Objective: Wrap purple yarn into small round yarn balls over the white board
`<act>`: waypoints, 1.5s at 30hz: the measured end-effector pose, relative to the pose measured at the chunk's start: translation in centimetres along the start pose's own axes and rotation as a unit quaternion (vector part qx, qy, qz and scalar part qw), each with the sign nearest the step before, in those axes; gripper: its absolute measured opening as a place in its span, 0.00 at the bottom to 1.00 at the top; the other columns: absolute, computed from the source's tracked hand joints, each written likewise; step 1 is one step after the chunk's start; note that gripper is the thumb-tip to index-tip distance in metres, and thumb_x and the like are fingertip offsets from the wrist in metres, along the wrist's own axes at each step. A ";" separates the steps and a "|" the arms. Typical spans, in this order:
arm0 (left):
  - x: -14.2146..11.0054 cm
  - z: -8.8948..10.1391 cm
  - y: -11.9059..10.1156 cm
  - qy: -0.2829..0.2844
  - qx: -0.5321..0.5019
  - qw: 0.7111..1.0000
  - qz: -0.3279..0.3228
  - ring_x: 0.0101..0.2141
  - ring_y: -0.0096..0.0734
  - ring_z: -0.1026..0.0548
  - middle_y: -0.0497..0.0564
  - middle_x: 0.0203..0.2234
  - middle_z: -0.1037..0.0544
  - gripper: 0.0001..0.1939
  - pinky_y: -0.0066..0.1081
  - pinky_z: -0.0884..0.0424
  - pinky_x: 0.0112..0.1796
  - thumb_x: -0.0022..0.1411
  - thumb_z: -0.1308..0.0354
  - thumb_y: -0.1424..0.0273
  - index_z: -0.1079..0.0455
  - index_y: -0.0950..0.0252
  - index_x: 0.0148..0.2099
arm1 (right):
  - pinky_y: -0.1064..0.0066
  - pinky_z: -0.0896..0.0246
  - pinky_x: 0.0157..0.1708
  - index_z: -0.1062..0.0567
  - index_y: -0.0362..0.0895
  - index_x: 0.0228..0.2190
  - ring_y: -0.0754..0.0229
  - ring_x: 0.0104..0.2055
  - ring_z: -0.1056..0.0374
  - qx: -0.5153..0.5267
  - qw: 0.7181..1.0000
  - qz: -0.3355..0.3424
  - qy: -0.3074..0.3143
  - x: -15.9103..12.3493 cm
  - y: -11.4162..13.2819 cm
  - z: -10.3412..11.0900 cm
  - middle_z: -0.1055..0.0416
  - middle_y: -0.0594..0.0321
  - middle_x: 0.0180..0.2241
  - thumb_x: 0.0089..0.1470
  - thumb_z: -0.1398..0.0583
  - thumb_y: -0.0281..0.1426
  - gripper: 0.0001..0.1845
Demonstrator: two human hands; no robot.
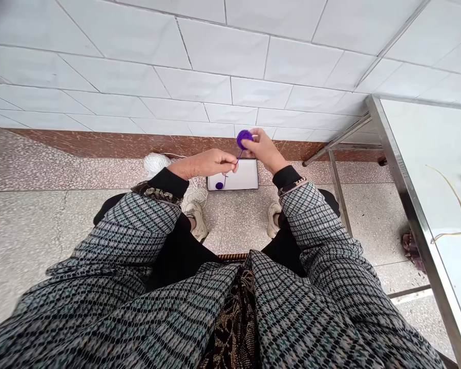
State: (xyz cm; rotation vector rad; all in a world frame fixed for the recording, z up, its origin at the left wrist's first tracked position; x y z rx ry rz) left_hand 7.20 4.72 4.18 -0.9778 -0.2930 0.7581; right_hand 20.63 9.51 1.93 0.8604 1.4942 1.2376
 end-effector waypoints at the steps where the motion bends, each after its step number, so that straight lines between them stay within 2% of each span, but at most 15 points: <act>1: -0.1 0.5 0.1 -0.015 -0.003 1.000 0.005 0.25 0.27 0.32 0.46 0.23 0.28 0.07 0.31 0.37 0.32 0.61 0.45 0.69 0.27 0.63 0.31 | 0.76 0.36 0.25 0.33 0.46 0.41 0.67 0.27 0.36 -0.049 0.998 -0.029 0.036 -0.1 -0.6 -0.5 0.30 0.66 0.33 0.53 0.29 0.26 0.20; 4: -0.7 2.3 0.7 -0.072 -0.005 0.997 0.040 0.25 0.26 0.32 0.47 0.23 0.27 0.07 0.30 0.37 0.32 0.61 0.45 0.71 0.28 0.64 0.31 | 0.76 0.34 0.26 0.28 0.44 0.41 0.66 0.28 0.34 -0.115 0.965 -0.087 0.220 -1.7 -1.6 -2.7 0.27 0.64 0.35 0.48 0.30 0.22 0.19; 7: -0.9 3.1 1.1 -0.094 -0.014 0.994 0.059 0.27 0.27 0.31 0.47 0.24 0.26 0.07 0.30 0.36 0.34 0.61 0.46 0.73 0.29 0.64 0.31 | 0.75 0.31 0.30 0.27 0.43 0.45 0.67 0.32 0.32 -0.019 0.945 -0.046 0.322 -3.1 -0.1 -3.6 0.26 0.63 0.39 0.49 0.28 0.27 0.23; 9: -0.8 3.0 1.1 -0.095 -0.028 0.994 0.053 0.28 0.27 0.29 0.48 0.25 0.26 0.08 0.31 0.34 0.35 0.61 0.46 0.73 0.29 0.64 0.30 | 0.74 0.31 0.31 0.28 0.44 0.47 0.67 0.33 0.32 0.063 0.953 0.009 0.295 -2.9 1.5 -2.9 0.27 0.64 0.39 0.49 0.26 0.35 0.27; 12: -0.4 2.4 1.2 -0.082 -0.048 0.995 0.043 0.29 0.27 0.28 0.48 0.25 0.25 0.09 0.30 0.32 0.36 0.63 0.47 0.74 0.30 0.64 0.30 | 0.74 0.30 0.32 0.31 0.47 0.48 0.67 0.32 0.33 0.140 0.970 0.079 0.181 -1.8 3.0 -0.9 0.30 0.65 0.38 0.47 0.23 0.45 0.35; 17: 0.0 0.6 0.7 -0.013 -0.058 0.998 0.026 0.26 0.26 0.27 0.46 0.22 0.25 0.08 0.30 0.31 0.37 0.63 0.49 0.74 0.31 0.64 0.32 | 0.74 0.28 0.32 0.33 0.50 0.48 0.64 0.35 0.31 0.120 0.986 0.115 0.025 -0.8 3.4 1.0 0.32 0.65 0.38 0.52 0.27 0.51 0.32; 21: 0.0 -0.1 0.0 0.012 -0.056 0.998 0.001 0.25 0.26 0.28 0.46 0.22 0.26 0.08 0.29 0.31 0.34 0.65 0.47 0.69 0.28 0.64 0.35 | 0.76 0.31 0.30 0.36 0.49 0.43 0.67 0.31 0.33 0.054 0.994 0.083 -0.046 -0.2 2.1 1.3 0.32 0.67 0.35 0.59 0.30 0.43 0.23; 25: -0.2 0.1 0.1 0.008 -0.025 1.000 -0.007 0.27 0.27 0.28 0.49 0.27 0.23 0.10 0.28 0.33 0.33 0.65 0.45 0.67 0.24 0.65 0.37 | 0.77 0.37 0.24 0.38 0.48 0.39 0.69 0.24 0.38 -0.067 0.997 0.006 -0.049 0.2 0.0 0.7 0.33 0.71 0.30 0.58 0.33 0.25 0.18; 27: -0.3 0.6 0.2 -0.008 -0.012 1.000 -0.009 0.29 0.27 0.28 0.49 0.29 0.22 0.10 0.29 0.33 0.34 0.64 0.45 0.68 0.23 0.64 0.37 | 0.76 0.38 0.23 0.37 0.47 0.38 0.68 0.23 0.38 -0.143 0.989 -0.025 -0.006 0.0 -0.7 0.1 0.33 0.71 0.28 0.55 0.34 0.20 0.19; 30: -0.5 1.7 1.0 -0.047 -0.007 0.999 0.017 0.29 0.27 0.28 0.49 0.29 0.23 0.09 0.29 0.32 0.33 0.64 0.45 0.69 0.24 0.64 0.37 | 0.74 0.35 0.25 0.32 0.45 0.39 0.65 0.27 0.35 -0.186 0.972 -0.041 0.139 -1.1 -1.1 -1.8 0.30 0.67 0.31 0.50 0.33 0.17 0.19; 33: -0.7 2.7 1.6 -0.083 0.005 0.996 0.040 0.28 0.27 0.29 0.49 0.27 0.24 0.08 0.30 0.33 0.33 0.65 0.46 0.71 0.25 0.65 0.36 | 0.74 0.33 0.28 0.29 0.43 0.43 0.65 0.32 0.33 -0.143 0.942 -0.030 0.301 -2.9 -0.7 -3.9 0.28 0.63 0.38 0.47 0.31 0.20 0.22; 35: -0.7 2.9 1.6 -0.090 0.008 0.995 0.037 0.28 0.27 0.30 0.48 0.27 0.25 0.08 0.30 0.34 0.33 0.65 0.45 0.71 0.26 0.64 0.35 | 0.73 0.32 0.30 0.30 0.43 0.45 0.65 0.34 0.33 -0.073 0.935 0.000 0.347 -3.6 0.4 -4.4 0.28 0.62 0.41 0.47 0.28 0.25 0.25; 37: -0.6 2.8 1.3 -0.088 -0.001 0.996 0.031 0.27 0.27 0.30 0.47 0.26 0.26 0.07 0.29 0.34 0.33 0.65 0.45 0.71 0.27 0.64 0.35 | 0.72 0.31 0.32 0.32 0.45 0.47 0.64 0.35 0.32 0.014 0.947 0.048 0.316 -3.2 1.9 -3.8 0.29 0.62 0.41 0.48 0.26 0.35 0.29; 41: -0.5 1.9 0.5 -0.063 -0.010 0.998 0.022 0.25 0.25 0.32 0.45 0.23 0.29 0.09 0.29 0.36 0.31 0.66 0.47 0.71 0.29 0.64 0.33 | 0.71 0.31 0.33 0.36 0.49 0.49 0.63 0.35 0.32 0.097 0.981 0.122 0.117 -1.0 3.2 -0.6 0.32 0.64 0.39 0.53 0.28 0.50 0.34; 45: -0.8 1.0 -0.7 -0.030 0.003 1.000 0.001 0.26 0.25 0.32 0.44 0.23 0.30 0.08 0.28 0.37 0.32 0.64 0.46 0.71 0.28 0.64 0.32 | 0.74 0.35 0.30 0.37 0.47 0.44 0.67 0.30 0.35 -0.006 0.999 0.053 0.006 0.4 0.9 0.2 0.32 0.65 0.36 0.57 0.30 0.34 0.23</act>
Point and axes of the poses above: each hand's wrist, its own x-axis towards the middle knuckle, its own z-axis out of the back of the hand, y = z × x, the point moved 8 cm from there along x, towards the middle knuckle
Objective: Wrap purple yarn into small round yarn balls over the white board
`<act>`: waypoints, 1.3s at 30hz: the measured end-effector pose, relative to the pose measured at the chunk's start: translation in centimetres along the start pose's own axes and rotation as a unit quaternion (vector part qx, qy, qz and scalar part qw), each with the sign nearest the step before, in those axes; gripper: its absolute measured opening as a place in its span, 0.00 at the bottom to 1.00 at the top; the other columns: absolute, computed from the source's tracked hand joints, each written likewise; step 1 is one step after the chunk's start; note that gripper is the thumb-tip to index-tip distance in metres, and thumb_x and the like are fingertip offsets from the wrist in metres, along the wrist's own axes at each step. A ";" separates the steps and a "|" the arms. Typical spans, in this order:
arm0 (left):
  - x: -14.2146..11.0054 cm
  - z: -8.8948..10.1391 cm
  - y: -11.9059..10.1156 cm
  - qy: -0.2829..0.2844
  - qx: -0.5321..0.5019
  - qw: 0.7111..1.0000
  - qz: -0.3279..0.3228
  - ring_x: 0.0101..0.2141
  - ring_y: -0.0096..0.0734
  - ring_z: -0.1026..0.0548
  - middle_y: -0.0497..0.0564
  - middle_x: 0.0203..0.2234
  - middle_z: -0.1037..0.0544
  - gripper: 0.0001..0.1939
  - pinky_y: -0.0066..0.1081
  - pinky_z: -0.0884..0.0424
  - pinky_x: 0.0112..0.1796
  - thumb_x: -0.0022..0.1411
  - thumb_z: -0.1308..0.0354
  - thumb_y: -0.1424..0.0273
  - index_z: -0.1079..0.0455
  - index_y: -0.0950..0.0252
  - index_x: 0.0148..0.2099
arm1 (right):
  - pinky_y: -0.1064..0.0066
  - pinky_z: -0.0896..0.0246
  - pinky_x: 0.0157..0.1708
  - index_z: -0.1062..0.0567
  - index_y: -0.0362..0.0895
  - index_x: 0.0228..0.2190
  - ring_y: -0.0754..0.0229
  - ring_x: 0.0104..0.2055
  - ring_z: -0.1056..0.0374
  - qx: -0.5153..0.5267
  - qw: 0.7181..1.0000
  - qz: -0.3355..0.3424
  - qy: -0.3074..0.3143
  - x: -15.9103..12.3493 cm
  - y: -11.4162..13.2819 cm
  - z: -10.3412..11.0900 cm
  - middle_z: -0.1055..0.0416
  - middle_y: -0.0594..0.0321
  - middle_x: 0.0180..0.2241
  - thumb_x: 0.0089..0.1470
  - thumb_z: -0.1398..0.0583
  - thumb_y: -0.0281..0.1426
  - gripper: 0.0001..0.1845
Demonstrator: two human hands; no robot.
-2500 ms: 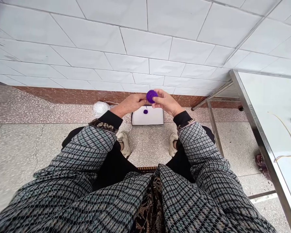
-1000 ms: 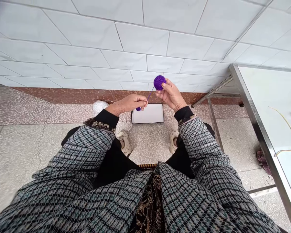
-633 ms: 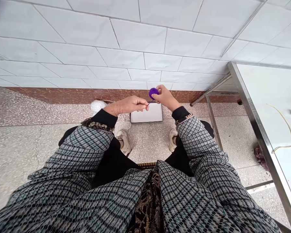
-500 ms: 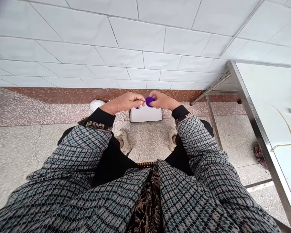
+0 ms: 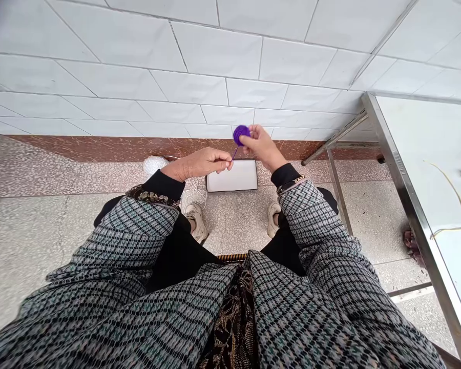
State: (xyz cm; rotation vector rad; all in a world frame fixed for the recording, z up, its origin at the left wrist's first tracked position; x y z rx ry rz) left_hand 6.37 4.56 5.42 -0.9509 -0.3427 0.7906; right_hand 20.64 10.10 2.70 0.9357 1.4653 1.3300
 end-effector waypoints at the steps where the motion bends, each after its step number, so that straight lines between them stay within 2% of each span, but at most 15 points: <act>1: -0.1 0.1 -0.2 -0.008 0.003 1.000 -0.003 0.26 0.25 0.32 0.45 0.23 0.29 0.08 0.28 0.37 0.32 0.64 0.46 0.71 0.28 0.64 0.32 | 0.74 0.36 0.28 0.36 0.46 0.43 0.67 0.28 0.36 -0.043 0.999 -0.028 0.005 -0.1 -0.7 -0.3 0.32 0.66 0.35 0.55 0.31 0.29 0.21; 2: -0.2 0.4 -0.3 -0.021 0.007 1.000 -0.003 0.26 0.25 0.32 0.45 0.24 0.28 0.08 0.28 0.36 0.33 0.64 0.46 0.72 0.28 0.65 0.33 | 0.74 0.37 0.27 0.35 0.45 0.41 0.67 0.28 0.36 -0.082 0.995 -0.050 0.032 -0.3 -1.2 -0.9 0.31 0.66 0.34 0.54 0.31 0.24 0.20; 5: -0.6 1.6 0.0 -0.069 0.020 0.997 0.007 0.28 0.26 0.32 0.47 0.26 0.26 0.08 0.29 0.36 0.35 0.64 0.46 0.73 0.27 0.65 0.33 | 0.75 0.37 0.27 0.31 0.43 0.39 0.66 0.29 0.36 -0.133 0.970 -0.071 0.190 -1.8 -1.5 -3.6 0.30 0.66 0.33 0.48 0.33 0.17 0.19; 7: -0.7 2.2 0.4 -0.091 0.031 0.995 0.015 0.29 0.27 0.32 0.47 0.27 0.25 0.08 0.30 0.35 0.36 0.64 0.46 0.73 0.27 0.65 0.33 | 0.75 0.36 0.27 0.29 0.43 0.40 0.66 0.30 0.36 -0.107 0.953 -0.062 0.277 -3.1 -0.8 -4.9 0.30 0.66 0.35 0.47 0.33 0.17 0.20; 9: -0.8 2.6 1.0 -0.108 0.043 0.993 0.025 0.29 0.27 0.32 0.47 0.27 0.25 0.09 0.30 0.35 0.36 0.65 0.46 0.73 0.28 0.65 0.32 | 0.74 0.34 0.28 0.30 0.44 0.41 0.67 0.30 0.35 -0.056 0.948 -0.050 0.311 -3.9 0.0 -5.3 0.29 0.66 0.37 0.47 0.31 0.20 0.21; 13: -0.6 2.5 2.1 -0.120 0.061 0.990 0.048 0.29 0.29 0.32 0.48 0.27 0.25 0.10 0.32 0.35 0.36 0.66 0.46 0.72 0.27 0.64 0.33 | 0.72 0.33 0.30 0.32 0.46 0.43 0.65 0.32 0.33 0.042 0.969 -0.013 0.244 -3.8 1.2 -4.2 0.29 0.65 0.38 0.48 0.28 0.31 0.25; 17: 0.0 0.4 2.0 -0.063 0.070 0.995 0.045 0.29 0.30 0.31 0.48 0.27 0.25 0.09 0.32 0.36 0.36 0.65 0.45 0.71 0.27 0.64 0.33 | 0.72 0.33 0.32 0.33 0.47 0.44 0.67 0.31 0.34 0.055 0.989 0.004 0.141 -3.3 1.3 -2.9 0.29 0.65 0.39 0.49 0.27 0.37 0.26; 21: 0.3 -1.8 1.0 -0.004 0.084 0.996 0.008 0.27 0.29 0.32 0.48 0.25 0.27 0.10 0.32 0.38 0.35 0.65 0.47 0.70 0.29 0.63 0.31 | 0.73 0.37 0.28 0.36 0.47 0.42 0.69 0.26 0.38 -0.002 0.999 -0.007 0.049 -2.7 0.9 -1.7 0.29 0.68 0.35 0.55 0.31 0.31 0.20; 24: 0.2 -2.1 0.3 0.006 0.087 0.996 -0.016 0.29 0.29 0.31 0.49 0.27 0.24 0.09 0.32 0.37 0.35 0.64 0.47 0.70 0.29 0.63 0.32 | 0.74 0.41 0.24 0.36 0.47 0.39 0.68 0.25 0.40 -0.105 0.994 -0.018 0.001 -2.3 0.4 -1.0 0.30 0.68 0.33 0.55 0.33 0.24 0.18; 26: 0.0 -1.1 0.2 -0.026 0.090 0.995 -0.016 0.31 0.30 0.29 0.51 0.29 0.22 0.09 0.32 0.36 0.37 0.64 0.47 0.70 0.29 0.63 0.33 | 0.74 0.43 0.22 0.35 0.46 0.38 0.66 0.25 0.40 -0.166 0.985 -0.045 0.013 -2.3 -0.2 -1.1 0.31 0.68 0.31 0.53 0.33 0.21 0.17; 28: -0.3 0.3 0.2 -0.077 0.096 0.992 -0.006 0.33 0.31 0.28 0.52 0.31 0.22 0.09 0.33 0.35 0.38 0.65 0.47 0.69 0.29 0.63 0.33 | 0.73 0.42 0.22 0.32 0.45 0.37 0.65 0.25 0.40 -0.183 0.978 -0.082 0.059 -2.6 -0.9 -1.6 0.30 0.66 0.29 0.53 0.32 0.20 0.16; 31: -0.5 2.0 0.5 -0.128 0.095 0.987 0.006 0.35 0.32 0.28 0.53 0.33 0.21 0.09 0.33 0.33 0.40 0.66 0.48 0.70 0.28 0.63 0.34 | 0.73 0.39 0.24 0.28 0.44 0.38 0.65 0.26 0.38 -0.141 0.972 -0.112 0.149 -3.4 -1.1 -2.9 0.29 0.64 0.30 0.55 0.33 0.20 0.12; 34: -0.3 2.4 1.5 -0.147 0.082 0.986 0.019 0.36 0.33 0.27 0.53 0.34 0.21 0.09 0.33 0.32 0.42 0.65 0.48 0.72 0.27 0.63 0.35 | 0.75 0.37 0.25 0.26 0.44 0.40 0.67 0.26 0.37 -0.071 0.969 -0.111 0.207 -4.2 -0.4 -4.0 0.28 0.65 0.32 0.54 0.35 0.18 0.13; 36: 0.0 2.2 2.2 -0.155 0.075 0.985 0.030 0.36 0.33 0.27 0.52 0.33 0.20 0.09 0.33 0.32 0.41 0.65 0.47 0.71 0.27 0.63 0.35 | 0.75 0.37 0.25 0.27 0.44 0.40 0.68 0.25 0.37 -0.016 0.973 -0.106 0.206 -4.3 0.2 -4.1 0.27 0.66 0.33 0.52 0.35 0.18 0.15; 39: 0.5 1.1 2.9 -0.138 0.060 0.988 0.034 0.33 0.33 0.27 0.50 0.29 0.21 0.08 0.32 0.34 0.38 0.66 0.46 0.69 0.25 0.63 0.36 | 0.75 0.33 0.28 0.30 0.45 0.42 0.69 0.26 0.35 0.064 0.981 -0.086 0.164 -3.7 0.7 -3.5 0.27 0.68 0.34 0.52 0.33 0.22 0.17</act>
Point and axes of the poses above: each hand's wrist, its own x-axis towards the middle knuckle, its own z-axis out of the back of the hand, y = z × x, the point moved 8 cm from there along x, towards the middle knuckle
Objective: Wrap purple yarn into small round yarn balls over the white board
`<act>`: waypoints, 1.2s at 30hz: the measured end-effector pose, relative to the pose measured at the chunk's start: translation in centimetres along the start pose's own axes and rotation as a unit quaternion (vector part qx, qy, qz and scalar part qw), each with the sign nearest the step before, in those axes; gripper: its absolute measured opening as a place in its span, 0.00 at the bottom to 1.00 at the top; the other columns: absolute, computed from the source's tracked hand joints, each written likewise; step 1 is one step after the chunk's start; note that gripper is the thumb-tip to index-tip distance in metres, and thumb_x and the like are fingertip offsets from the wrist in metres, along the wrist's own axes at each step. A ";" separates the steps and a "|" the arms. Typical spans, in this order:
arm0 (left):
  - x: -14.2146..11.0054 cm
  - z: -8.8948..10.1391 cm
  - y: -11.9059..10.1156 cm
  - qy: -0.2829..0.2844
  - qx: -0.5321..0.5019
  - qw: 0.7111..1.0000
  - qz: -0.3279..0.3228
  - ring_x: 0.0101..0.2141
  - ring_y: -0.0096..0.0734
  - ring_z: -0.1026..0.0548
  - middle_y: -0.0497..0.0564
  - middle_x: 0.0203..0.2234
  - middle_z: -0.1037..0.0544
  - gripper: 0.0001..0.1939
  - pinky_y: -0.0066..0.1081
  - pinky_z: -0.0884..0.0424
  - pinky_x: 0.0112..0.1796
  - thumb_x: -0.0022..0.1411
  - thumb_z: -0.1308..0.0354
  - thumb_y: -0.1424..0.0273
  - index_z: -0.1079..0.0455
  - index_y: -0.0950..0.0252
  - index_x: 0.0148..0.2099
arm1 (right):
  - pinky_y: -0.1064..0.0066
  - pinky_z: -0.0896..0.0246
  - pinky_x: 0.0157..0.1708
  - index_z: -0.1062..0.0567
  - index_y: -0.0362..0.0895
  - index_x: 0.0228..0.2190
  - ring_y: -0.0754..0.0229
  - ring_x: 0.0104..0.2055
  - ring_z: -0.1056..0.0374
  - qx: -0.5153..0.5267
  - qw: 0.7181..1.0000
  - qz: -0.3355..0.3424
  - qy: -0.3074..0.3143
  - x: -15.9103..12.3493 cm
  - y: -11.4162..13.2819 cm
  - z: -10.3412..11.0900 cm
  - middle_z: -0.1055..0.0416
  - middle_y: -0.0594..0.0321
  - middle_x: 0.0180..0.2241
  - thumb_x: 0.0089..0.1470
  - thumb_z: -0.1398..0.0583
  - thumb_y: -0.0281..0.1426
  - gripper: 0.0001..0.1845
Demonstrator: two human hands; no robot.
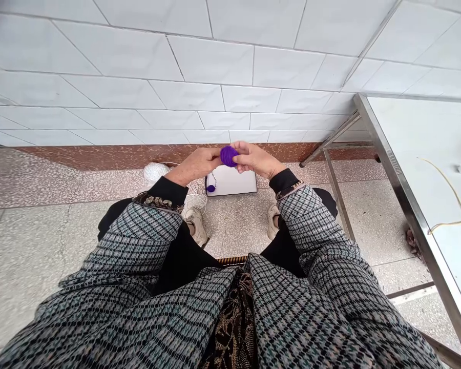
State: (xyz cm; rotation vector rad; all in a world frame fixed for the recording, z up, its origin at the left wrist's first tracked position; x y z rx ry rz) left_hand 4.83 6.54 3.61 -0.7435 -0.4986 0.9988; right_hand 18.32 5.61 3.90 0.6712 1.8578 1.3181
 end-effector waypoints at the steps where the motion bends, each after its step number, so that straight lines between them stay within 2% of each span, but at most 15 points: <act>1: 0.0 -0.7 -0.2 0.017 -0.003 1.000 -0.006 0.32 0.32 0.28 0.50 0.28 0.22 0.08 0.31 0.34 0.37 0.65 0.45 0.69 0.25 0.63 0.36 | 0.75 0.32 0.29 0.31 0.46 0.43 0.70 0.26 0.35 0.017 1.000 0.014 -0.018 0.1 0.1 0.4 0.27 0.68 0.35 0.52 0.32 0.24 0.19; 4: -0.2 -2.8 -1.2 0.093 -0.002 0.995 -0.034 0.27 0.28 0.32 0.47 0.24 0.25 0.09 0.30 0.36 0.35 0.64 0.46 0.71 0.25 0.63 0.34 | 0.76 0.31 0.31 0.35 0.47 0.43 0.71 0.26 0.35 0.031 0.995 0.046 -0.085 0.7 0.2 1.9 0.28 0.70 0.35 0.52 0.30 0.28 0.22; 7: -0.7 -3.8 -2.2 0.150 0.001 0.988 -0.049 0.24 0.27 0.34 0.46 0.22 0.27 0.09 0.30 0.38 0.33 0.63 0.46 0.71 0.26 0.63 0.32 | 0.77 0.34 0.28 0.38 0.47 0.40 0.71 0.25 0.36 -0.026 0.986 0.054 -0.154 1.0 -0.2 3.1 0.29 0.70 0.34 0.55 0.31 0.26 0.21; 11: -0.8 -1.9 -2.5 0.102 0.007 0.993 -0.055 0.27 0.28 0.32 0.48 0.25 0.25 0.09 0.30 0.37 0.34 0.64 0.47 0.70 0.27 0.63 0.34 | 0.76 0.37 0.23 0.37 0.47 0.38 0.68 0.24 0.35 -0.171 0.967 0.014 -0.188 1.1 -0.8 3.4 0.31 0.69 0.30 0.54 0.33 0.19 0.20; 13: -0.8 -0.4 -2.2 0.059 0.016 0.997 -0.048 0.30 0.30 0.30 0.50 0.29 0.23 0.08 0.31 0.35 0.37 0.65 0.47 0.70 0.28 0.63 0.34 | 0.74 0.34 0.23 0.34 0.46 0.38 0.65 0.24 0.33 -0.215 0.966 -0.037 -0.138 1.1 -1.7 2.6 0.31 0.68 0.28 0.52 0.32 0.18 0.19; 16: -0.9 1.1 -1.5 0.030 0.022 0.999 -0.035 0.35 0.33 0.28 0.52 0.33 0.21 0.08 0.32 0.34 0.40 0.65 0.48 0.70 0.29 0.63 0.34 | 0.73 0.31 0.23 0.31 0.45 0.38 0.64 0.24 0.32 -0.198 0.975 -0.102 -0.009 0.5 -2.8 0.7 0.28 0.65 0.30 0.51 0.31 0.19 0.18; 18: -0.9 1.3 -1.1 0.031 0.018 0.999 -0.026 0.36 0.33 0.28 0.52 0.34 0.21 0.08 0.32 0.33 0.41 0.66 0.47 0.69 0.29 0.63 0.35 | 0.73 0.30 0.24 0.30 0.45 0.40 0.66 0.25 0.31 -0.138 0.983 -0.097 0.070 0.0 -2.5 -0.6 0.27 0.63 0.34 0.50 0.30 0.21 0.19; 20: -0.8 1.1 -0.8 0.042 0.014 0.999 -0.015 0.34 0.32 0.29 0.50 0.32 0.23 0.08 0.32 0.34 0.40 0.67 0.47 0.69 0.29 0.63 0.35 | 0.73 0.30 0.26 0.30 0.45 0.44 0.67 0.26 0.32 -0.062 0.993 -0.042 0.092 -0.2 -1.0 -1.0 0.27 0.63 0.37 0.50 0.28 0.27 0.22; 22: -0.8 0.5 -0.7 0.060 0.008 0.998 -0.005 0.31 0.31 0.30 0.49 0.29 0.25 0.09 0.32 0.35 0.38 0.67 0.48 0.69 0.29 0.63 0.35 | 0.73 0.30 0.29 0.32 0.46 0.47 0.68 0.28 0.31 0.003 0.998 0.044 0.035 0.0 1.0 0.1 0.28 0.64 0.38 0.51 0.26 0.35 0.27; 25: -1.1 -1.0 -1.4 0.111 -0.014 0.994 -0.008 0.29 0.29 0.30 0.47 0.27 0.26 0.10 0.31 0.35 0.36 0.67 0.49 0.70 0.28 0.63 0.36 | 0.74 0.30 0.31 0.35 0.49 0.48 0.66 0.31 0.30 0.028 0.986 0.126 -0.109 0.3 2.4 2.8 0.29 0.66 0.37 0.55 0.27 0.42 0.28; 27: -1.4 -1.9 -2.3 0.157 -0.037 0.987 -0.023 0.28 0.28 0.29 0.47 0.26 0.26 0.09 0.30 0.35 0.35 0.66 0.48 0.70 0.28 0.63 0.35 | 0.74 0.30 0.31 0.36 0.50 0.46 0.66 0.31 0.30 -0.005 0.978 0.109 -0.178 0.7 1.7 4.1 0.30 0.67 0.35 0.57 0.28 0.40 0.25; 29: -1.7 -2.2 -3.0 0.182 -0.068 0.980 -0.034 0.27 0.27 0.29 0.46 0.24 0.27 0.08 0.29 0.34 0.34 0.65 0.47 0.69 0.28 0.63 0.34 | 0.75 0.32 0.28 0.36 0.48 0.43 0.66 0.28 0.31 -0.071 0.974 0.056 -0.209 1.2 0.2 4.6 0.30 0.67 0.33 0.58 0.29 0.32 0.22; 31: -1.7 -1.6 -3.1 0.167 -0.097 0.981 -0.029 0.26 0.27 0.30 0.46 0.23 0.28 0.08 0.29 0.34 0.34 0.65 0.47 0.69 0.30 0.63 0.33 | 0.75 0.34 0.24 0.35 0.47 0.40 0.66 0.25 0.33 -0.166 0.972 -0.019 -0.166 1.6 -1.4 3.9 0.30 0.67 0.30 0.54 0.29 0.23 0.21; 33: -1.4 -0.5 -2.7 0.129 -0.103 0.986 -0.010 0.27 0.27 0.31 0.46 0.23 0.29 0.08 0.30 0.34 0.35 0.64 0.48 0.71 0.31 0.63 0.32 | 0.74 0.34 0.23 0.33 0.45 0.38 0.66 0.24 0.33 -0.212 0.973 -0.073 -0.059 1.5 -2.8 2.3 0.29 0.66 0.30 0.51 0.29 0.20 0.20; 36: -1.1 1.1 -1.5 0.067 -0.069 0.995 0.032 0.27 0.27 0.32 0.46 0.23 0.30 0.09 0.32 0.35 0.36 0.64 0.49 0.72 0.33 0.63 0.30 | 0.74 0.30 0.26 0.30 0.44 0.40 0.67 0.27 0.31 -0.125 0.985 -0.052 0.108 0.6 -2.6 -0.5 0.26 0.65 0.35 0.49 0.29 0.23 0.20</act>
Point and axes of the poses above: each hand's wrist, its own x-axis towards the middle knuckle, its own z-axis out of the back of the hand, y = z × x, the point moved 8 cm from there along x, towards the middle knuckle
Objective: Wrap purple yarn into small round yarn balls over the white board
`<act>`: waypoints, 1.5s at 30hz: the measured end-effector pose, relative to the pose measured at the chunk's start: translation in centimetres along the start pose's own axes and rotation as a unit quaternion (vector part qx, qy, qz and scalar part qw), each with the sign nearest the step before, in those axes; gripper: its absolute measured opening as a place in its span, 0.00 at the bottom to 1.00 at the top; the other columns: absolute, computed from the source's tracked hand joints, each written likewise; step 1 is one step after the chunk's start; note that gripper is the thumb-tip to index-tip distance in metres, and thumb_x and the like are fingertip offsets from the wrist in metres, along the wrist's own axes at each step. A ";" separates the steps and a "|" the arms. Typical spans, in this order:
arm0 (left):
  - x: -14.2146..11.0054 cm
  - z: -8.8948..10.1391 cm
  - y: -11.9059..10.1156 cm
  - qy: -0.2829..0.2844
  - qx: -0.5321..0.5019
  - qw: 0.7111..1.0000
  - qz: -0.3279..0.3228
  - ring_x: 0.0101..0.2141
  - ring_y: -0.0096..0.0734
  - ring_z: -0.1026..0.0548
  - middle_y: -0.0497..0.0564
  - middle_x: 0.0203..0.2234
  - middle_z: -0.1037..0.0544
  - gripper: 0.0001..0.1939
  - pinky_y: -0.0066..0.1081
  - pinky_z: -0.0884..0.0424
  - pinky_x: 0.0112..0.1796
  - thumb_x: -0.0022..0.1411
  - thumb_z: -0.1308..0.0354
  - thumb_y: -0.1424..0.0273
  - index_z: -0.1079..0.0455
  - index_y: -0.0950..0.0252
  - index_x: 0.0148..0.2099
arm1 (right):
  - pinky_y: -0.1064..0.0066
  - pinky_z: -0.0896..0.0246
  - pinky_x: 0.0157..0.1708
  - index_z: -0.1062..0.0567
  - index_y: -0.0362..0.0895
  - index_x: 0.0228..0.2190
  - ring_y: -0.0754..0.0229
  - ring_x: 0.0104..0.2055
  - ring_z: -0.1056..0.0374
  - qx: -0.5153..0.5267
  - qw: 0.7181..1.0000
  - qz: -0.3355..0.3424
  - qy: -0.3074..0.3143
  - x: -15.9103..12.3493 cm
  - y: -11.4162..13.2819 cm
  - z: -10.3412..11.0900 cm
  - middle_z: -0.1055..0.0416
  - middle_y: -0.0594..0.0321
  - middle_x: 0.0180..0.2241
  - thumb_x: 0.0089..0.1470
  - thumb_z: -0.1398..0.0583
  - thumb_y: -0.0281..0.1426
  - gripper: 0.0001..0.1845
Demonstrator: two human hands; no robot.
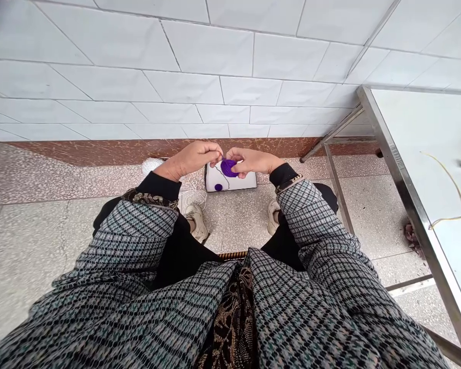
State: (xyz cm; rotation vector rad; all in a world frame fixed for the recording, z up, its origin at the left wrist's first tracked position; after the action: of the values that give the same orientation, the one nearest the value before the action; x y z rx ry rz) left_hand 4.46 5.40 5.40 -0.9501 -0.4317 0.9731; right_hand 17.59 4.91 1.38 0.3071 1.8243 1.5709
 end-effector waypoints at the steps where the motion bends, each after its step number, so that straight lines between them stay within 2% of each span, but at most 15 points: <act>1: 0.0 0.4 0.3 -0.017 0.011 1.000 0.012 0.27 0.27 0.33 0.46 0.22 0.30 0.10 0.32 0.36 0.35 0.64 0.49 0.72 0.34 0.63 0.29 | 0.75 0.29 0.27 0.30 0.45 0.41 0.68 0.29 0.31 0.045 0.998 0.038 0.031 -0.2 0.8 -0.4 0.25 0.65 0.38 0.49 0.28 0.25 0.21; 4: 0.2 0.2 0.9 -0.020 0.030 0.999 0.033 0.27 0.28 0.33 0.46 0.22 0.31 0.11 0.32 0.37 0.34 0.66 0.49 0.70 0.34 0.63 0.30 | 0.75 0.29 0.30 0.31 0.45 0.44 0.67 0.32 0.29 0.148 0.979 0.135 0.031 -0.6 2.7 0.2 0.24 0.63 0.41 0.48 0.25 0.34 0.28; 7: 0.4 -1.6 0.9 0.031 0.034 0.999 0.028 0.26 0.29 0.32 0.46 0.23 0.30 0.09 0.32 0.37 0.33 0.66 0.48 0.70 0.30 0.64 0.33 | 0.74 0.28 0.33 0.33 0.45 0.45 0.68 0.32 0.29 0.189 0.964 0.178 -0.066 -0.5 3.1 2.2 0.24 0.63 0.40 0.48 0.24 0.39 0.30; 12: 0.2 -4.1 0.0 0.121 0.041 0.992 -0.012 0.25 0.28 0.31 0.46 0.23 0.30 0.09 0.30 0.37 0.32 0.65 0.48 0.70 0.28 0.64 0.33 | 0.76 0.32 0.28 0.36 0.47 0.40 0.70 0.26 0.33 0.133 0.959 0.120 -0.222 -0.1 1.4 4.3 0.27 0.68 0.32 0.53 0.27 0.34 0.23; 15: 0.2 -2.9 -0.2 0.070 0.047 0.996 -0.032 0.26 0.27 0.31 0.46 0.25 0.27 0.10 0.30 0.36 0.33 0.65 0.48 0.70 0.27 0.64 0.34 | 0.79 0.41 0.21 0.37 0.47 0.38 0.71 0.22 0.38 0.026 0.958 0.068 -0.276 0.0 0.3 4.8 0.29 0.71 0.28 0.54 0.30 0.24 0.20; 17: 0.2 -1.5 -0.1 0.013 0.047 0.998 -0.034 0.27 0.27 0.31 0.47 0.26 0.26 0.10 0.31 0.36 0.34 0.65 0.48 0.71 0.26 0.64 0.35 | 0.78 0.42 0.20 0.35 0.47 0.37 0.70 0.22 0.39 -0.020 0.966 0.037 -0.256 0.2 -0.3 4.4 0.30 0.70 0.28 0.54 0.31 0.21 0.19; 20: 0.3 0.0 0.4 -0.044 0.041 0.998 -0.030 0.29 0.28 0.30 0.49 0.28 0.24 0.10 0.31 0.34 0.36 0.66 0.47 0.72 0.25 0.65 0.36 | 0.77 0.38 0.21 0.31 0.45 0.37 0.68 0.24 0.37 -0.023 0.990 0.003 -0.142 0.5 -0.7 2.6 0.28 0.68 0.28 0.53 0.30 0.21 0.17; 22: 0.5 0.4 0.8 -0.068 0.039 0.997 -0.022 0.32 0.29 0.29 0.50 0.30 0.22 0.09 0.31 0.33 0.38 0.66 0.47 0.72 0.25 0.65 0.36 | 0.76 0.36 0.23 0.29 0.45 0.38 0.68 0.25 0.35 0.016 0.998 0.014 -0.064 0.3 -0.2 1.2 0.27 0.67 0.31 0.53 0.30 0.23 0.15; 24: 0.8 0.5 1.4 -0.085 0.041 0.996 -0.008 0.34 0.31 0.27 0.50 0.31 0.21 0.09 0.32 0.32 0.40 0.66 0.47 0.72 0.25 0.65 0.36 | 0.76 0.35 0.25 0.29 0.45 0.41 0.69 0.26 0.34 0.072 0.996 0.043 -0.026 -0.1 0.7 0.5 0.26 0.68 0.33 0.51 0.30 0.26 0.17; 28: 1.4 -0.6 2.1 -0.077 0.035 0.996 0.000 0.35 0.33 0.26 0.51 0.31 0.20 0.11 0.33 0.32 0.40 0.67 0.47 0.70 0.24 0.65 0.38 | 0.75 0.34 0.28 0.31 0.45 0.43 0.69 0.26 0.33 0.141 0.984 0.080 -0.072 -0.5 1.8 1.4 0.26 0.69 0.33 0.47 0.29 0.29 0.23; 31: 1.5 -2.2 1.8 -0.023 0.048 0.998 -0.026 0.33 0.32 0.27 0.50 0.29 0.21 0.10 0.33 0.33 0.38 0.66 0.46 0.70 0.24 0.64 0.37 | 0.74 0.35 0.29 0.33 0.46 0.42 0.70 0.26 0.34 0.139 0.974 0.093 -0.150 -0.3 1.6 2.7 0.28 0.69 0.34 0.48 0.29 0.30 0.23; 34: 1.1 -3.8 1.1 0.044 0.070 0.995 -0.054 0.27 0.30 0.31 0.49 0.26 0.24 0.11 0.32 0.36 0.34 0.66 0.47 0.69 0.25 0.64 0.34 | 0.74 0.37 0.27 0.36 0.47 0.40 0.70 0.25 0.36 0.079 0.963 0.086 -0.242 -0.1 1.0 4.0 0.29 0.70 0.34 0.51 0.31 0.28 0.20; 37: 0.7 -3.6 0.4 0.040 0.078 0.994 -0.070 0.27 0.29 0.31 0.50 0.27 0.23 0.11 0.32 0.36 0.34 0.67 0.48 0.69 0.26 0.64 0.34 | 0.75 0.41 0.24 0.36 0.47 0.39 0.69 0.25 0.39 -0.010 0.951 0.038 -0.306 -0.1 0.0 4.6 0.30 0.70 0.32 0.51 0.33 0.23 0.19; 40: 0.5 -1.9 0.2 -0.018 0.083 0.994 -0.071 0.31 0.31 0.27 0.52 0.31 0.20 0.10 0.33 0.34 0.38 0.66 0.48 0.70 0.26 0.64 0.35 | 0.74 0.41 0.23 0.31 0.45 0.41 0.67 0.25 0.38 -0.072 0.960 -0.021 -0.271 0.1 -0.7 4.1 0.29 0.67 0.31 0.51 0.32 0.21 0.18; 45: 0.7 0.5 1.1 -0.094 0.072 0.993 -0.026 0.36 0.32 0.25 0.53 0.34 0.18 0.10 0.33 0.31 0.42 0.66 0.48 0.72 0.25 0.64 0.36 | 0.76 0.36 0.24 0.23 0.42 0.42 0.68 0.25 0.36 -0.020 0.996 -0.015 -0.086 0.3 -0.2 1.1 0.26 0.66 0.32 0.51 0.28 0.26 0.16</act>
State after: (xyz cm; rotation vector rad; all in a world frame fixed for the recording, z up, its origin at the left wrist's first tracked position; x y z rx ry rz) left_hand 3.91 6.53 4.68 -0.7174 -0.5340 1.0360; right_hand 18.14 5.85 1.06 0.3839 1.6562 1.5099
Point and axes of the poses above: each hand's wrist, its own x-axis towards the middle knuckle, its own z-axis out of the back of the hand, y = z × x, the point moved 8 cm from there along x, towards the middle knuckle
